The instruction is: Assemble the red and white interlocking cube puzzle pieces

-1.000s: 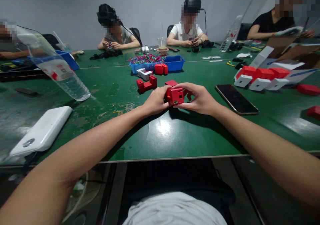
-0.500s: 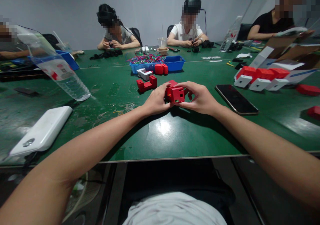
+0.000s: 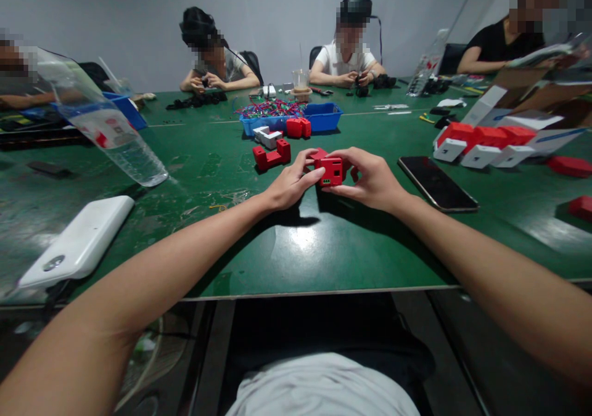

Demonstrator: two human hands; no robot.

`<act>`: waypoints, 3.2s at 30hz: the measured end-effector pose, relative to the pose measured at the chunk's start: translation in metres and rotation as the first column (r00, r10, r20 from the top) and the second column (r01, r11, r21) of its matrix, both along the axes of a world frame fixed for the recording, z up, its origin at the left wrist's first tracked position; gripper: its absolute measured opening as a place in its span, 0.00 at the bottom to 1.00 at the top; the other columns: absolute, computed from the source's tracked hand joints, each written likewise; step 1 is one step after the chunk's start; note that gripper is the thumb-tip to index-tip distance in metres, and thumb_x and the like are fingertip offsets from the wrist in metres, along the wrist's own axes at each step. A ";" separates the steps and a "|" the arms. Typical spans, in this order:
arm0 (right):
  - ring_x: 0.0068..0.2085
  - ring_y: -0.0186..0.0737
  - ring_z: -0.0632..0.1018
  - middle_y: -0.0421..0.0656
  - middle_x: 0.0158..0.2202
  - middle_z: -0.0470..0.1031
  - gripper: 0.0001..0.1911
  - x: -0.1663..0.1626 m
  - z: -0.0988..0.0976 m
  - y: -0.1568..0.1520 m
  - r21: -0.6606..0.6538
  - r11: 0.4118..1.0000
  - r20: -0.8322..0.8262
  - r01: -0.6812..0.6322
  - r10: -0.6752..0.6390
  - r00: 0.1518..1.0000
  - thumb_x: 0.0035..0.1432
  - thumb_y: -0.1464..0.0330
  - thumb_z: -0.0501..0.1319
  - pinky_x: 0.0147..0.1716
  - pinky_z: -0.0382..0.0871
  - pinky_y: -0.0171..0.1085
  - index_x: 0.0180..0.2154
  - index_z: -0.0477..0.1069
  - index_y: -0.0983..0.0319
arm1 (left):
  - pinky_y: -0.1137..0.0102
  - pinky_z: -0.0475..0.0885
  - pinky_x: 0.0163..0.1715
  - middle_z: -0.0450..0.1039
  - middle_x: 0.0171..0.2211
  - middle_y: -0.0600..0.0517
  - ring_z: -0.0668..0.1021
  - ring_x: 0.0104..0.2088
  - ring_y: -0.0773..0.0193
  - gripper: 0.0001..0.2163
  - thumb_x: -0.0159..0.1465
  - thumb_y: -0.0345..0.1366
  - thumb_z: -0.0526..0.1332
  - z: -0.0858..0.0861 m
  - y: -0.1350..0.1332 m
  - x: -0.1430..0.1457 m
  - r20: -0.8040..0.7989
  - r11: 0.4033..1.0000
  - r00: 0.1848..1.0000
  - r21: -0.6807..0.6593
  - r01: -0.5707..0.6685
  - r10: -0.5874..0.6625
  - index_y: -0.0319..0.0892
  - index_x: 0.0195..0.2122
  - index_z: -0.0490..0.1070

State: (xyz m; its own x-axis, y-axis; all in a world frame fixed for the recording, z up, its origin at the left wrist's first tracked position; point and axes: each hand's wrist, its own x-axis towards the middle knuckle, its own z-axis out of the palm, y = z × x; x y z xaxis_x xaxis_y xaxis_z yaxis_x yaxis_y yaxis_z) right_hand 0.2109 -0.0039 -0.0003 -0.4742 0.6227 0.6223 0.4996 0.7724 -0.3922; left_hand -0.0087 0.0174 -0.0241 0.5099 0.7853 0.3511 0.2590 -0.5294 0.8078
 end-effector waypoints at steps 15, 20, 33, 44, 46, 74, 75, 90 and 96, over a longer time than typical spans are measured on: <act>0.50 0.52 0.75 0.50 0.51 0.72 0.34 0.004 -0.009 0.009 0.015 1.000 0.117 0.020 -0.022 0.993 0.50 0.60 0.73 0.50 0.71 0.49 0.58 0.67 0.56 | 0.59 0.71 0.53 0.72 0.52 0.43 0.76 0.52 0.54 0.22 0.65 0.51 0.54 0.006 0.004 0.006 0.158 0.977 0.986 -0.213 -0.026 0.061 0.39 0.52 0.60; 0.49 0.52 0.76 0.52 0.49 0.73 0.27 0.007 -0.017 0.014 -0.043 0.999 0.192 0.001 0.007 0.981 0.54 0.59 0.70 0.50 0.71 0.50 0.53 0.69 0.59 | 0.62 0.71 0.52 0.74 0.49 0.44 0.77 0.50 0.57 0.19 0.67 0.50 0.52 0.006 0.005 0.006 0.192 0.976 0.980 -0.219 -0.017 0.060 0.40 0.49 0.64; 0.44 0.52 0.78 0.52 0.45 0.78 0.21 0.006 -0.018 0.016 0.004 0.998 0.132 0.065 -0.065 0.989 0.53 0.64 0.67 0.45 0.72 0.49 0.48 0.72 0.63 | 0.63 0.74 0.44 0.73 0.35 0.49 0.75 0.35 0.62 0.27 0.71 0.59 0.42 0.003 0.001 0.004 0.099 1.000 0.995 0.007 -0.023 0.023 0.41 0.42 0.67; 0.36 0.47 0.77 0.47 0.38 0.77 0.18 0.006 -0.015 0.014 -0.004 0.965 0.066 0.261 -0.260 0.963 0.48 0.64 0.72 0.39 0.71 0.45 0.42 0.74 0.60 | 0.67 0.72 0.33 0.72 0.28 0.51 0.76 0.29 0.63 0.23 0.72 0.55 0.44 -0.002 0.014 0.002 0.082 0.990 0.987 -0.036 -0.134 0.137 0.41 0.37 0.65; 0.36 0.46 0.77 0.47 0.39 0.77 0.18 0.004 -0.015 0.013 -0.002 0.957 0.064 0.290 -0.289 0.955 0.48 0.64 0.72 0.39 0.71 0.45 0.41 0.75 0.60 | 0.67 0.72 0.33 0.72 0.28 0.51 0.76 0.29 0.63 0.22 0.72 0.54 0.44 -0.002 0.015 0.003 0.083 0.987 0.985 -0.060 -0.149 0.153 0.41 0.37 0.65; 0.39 0.47 0.78 0.50 0.42 0.77 0.22 -0.002 -0.007 0.005 0.067 0.988 -0.009 0.141 -0.141 0.990 0.55 0.58 0.70 0.37 0.72 0.43 0.46 0.69 0.62 | 0.72 0.67 0.29 0.70 0.27 0.53 0.73 0.26 0.67 0.18 0.71 0.51 0.50 -0.001 0.013 0.005 0.037 0.985 0.987 -0.078 -0.156 0.159 0.40 0.37 0.67; 0.39 0.47 0.78 0.50 0.43 0.77 0.23 -0.001 -0.007 0.005 0.065 0.988 -0.009 0.137 -0.137 0.991 0.54 0.58 0.70 0.37 0.72 0.43 0.46 0.69 0.62 | 0.72 0.67 0.29 0.70 0.27 0.53 0.73 0.26 0.67 0.18 0.71 0.50 0.50 -0.001 0.013 0.005 0.040 0.985 0.986 -0.075 -0.157 0.160 0.40 0.36 0.67; 0.45 0.51 0.78 0.52 0.48 0.76 0.29 -0.001 -0.006 0.004 0.138 0.990 -0.002 0.035 -0.035 0.999 0.49 0.57 0.74 0.41 0.75 0.46 0.49 0.70 0.60 | 0.61 0.69 0.54 0.73 0.49 0.43 0.76 0.50 0.57 0.15 0.69 0.41 0.53 -0.006 0.014 0.003 0.083 0.984 0.982 -0.079 -0.163 0.169 0.36 0.51 0.66; 0.48 0.51 0.79 0.52 0.51 0.76 0.28 -0.006 -0.007 0.000 0.060 0.998 0.055 0.035 -0.038 0.998 0.53 0.58 0.71 0.48 0.73 0.47 0.52 0.68 0.60 | 0.59 0.68 0.56 0.71 0.53 0.41 0.75 0.53 0.56 0.16 0.69 0.40 0.53 -0.008 0.015 0.003 0.076 0.989 0.986 -0.021 -0.144 0.145 0.37 0.53 0.63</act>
State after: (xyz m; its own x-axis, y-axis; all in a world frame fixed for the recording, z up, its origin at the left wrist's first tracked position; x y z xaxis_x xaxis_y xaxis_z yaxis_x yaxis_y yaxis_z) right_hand 0.2054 -0.0040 -0.0069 -0.4870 0.6031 0.6317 0.5480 0.7742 -0.3168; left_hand -0.0060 0.0320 -0.0317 0.3622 0.8544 0.3725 0.2686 -0.4784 0.8360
